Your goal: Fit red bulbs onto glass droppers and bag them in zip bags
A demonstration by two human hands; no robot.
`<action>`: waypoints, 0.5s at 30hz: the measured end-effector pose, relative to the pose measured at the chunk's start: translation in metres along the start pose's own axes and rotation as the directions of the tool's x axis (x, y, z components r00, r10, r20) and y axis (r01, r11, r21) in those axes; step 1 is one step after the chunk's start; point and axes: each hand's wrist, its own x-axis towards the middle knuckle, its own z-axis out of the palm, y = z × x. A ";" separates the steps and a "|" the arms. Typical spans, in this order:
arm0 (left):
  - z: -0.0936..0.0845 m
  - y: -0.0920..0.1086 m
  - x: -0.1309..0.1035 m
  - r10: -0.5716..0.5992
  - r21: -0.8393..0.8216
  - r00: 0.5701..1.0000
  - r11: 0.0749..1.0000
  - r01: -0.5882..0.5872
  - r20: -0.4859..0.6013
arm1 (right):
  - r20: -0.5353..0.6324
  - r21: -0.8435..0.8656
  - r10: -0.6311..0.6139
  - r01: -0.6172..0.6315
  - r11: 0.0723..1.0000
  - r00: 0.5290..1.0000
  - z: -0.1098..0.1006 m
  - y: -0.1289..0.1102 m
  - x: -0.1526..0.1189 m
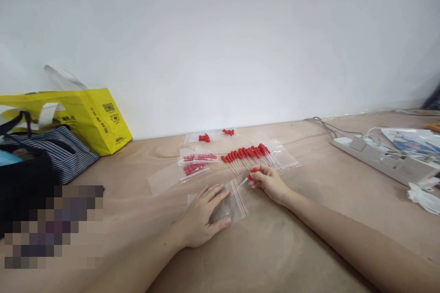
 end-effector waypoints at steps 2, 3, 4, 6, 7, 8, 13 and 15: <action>0.000 0.001 0.000 -0.012 -0.001 1.000 1.000 0.012 0.003 | 0.058 -0.050 -0.032 0.035 0.998 0.998 0.001 0.000 -0.002; 0.000 0.001 0.000 -0.015 0.001 1.000 1.000 0.015 0.004 | 0.097 -0.088 -0.041 0.050 0.995 0.994 0.002 0.000 -0.004; -0.001 0.001 0.000 -0.017 0.006 1.000 1.000 0.017 0.004 | 0.138 -0.129 -0.046 0.064 0.990 0.989 0.002 0.001 -0.005; -0.001 0.002 0.001 -0.014 0.018 1.000 1.000 0.014 0.006 | 0.214 -0.206 -0.052 0.097 0.974 0.975 0.002 0.001 -0.007; -0.001 0.002 0.001 -0.011 0.023 1.000 1.000 0.011 0.007 | 0.247 -0.239 -0.056 0.117 0.964 0.967 0.002 0.001 -0.008; -0.001 0.002 0.001 -0.009 0.027 1.000 1.000 0.009 0.009 | 0.280 -0.268 -0.056 0.135 0.954 0.958 0.001 0.001 -0.009; -0.002 0.003 0.002 0.000 0.029 1.000 1.000 0.000 0.015 | 0.450 -0.391 -0.006 0.203 0.898 0.893 -0.003 -0.002 -0.011; -0.001 0.003 0.002 0.007 0.027 1.000 1.000 -0.007 0.008 | 0.495 -0.401 0.015 0.213 0.891 0.869 -0.001 -0.004 -0.013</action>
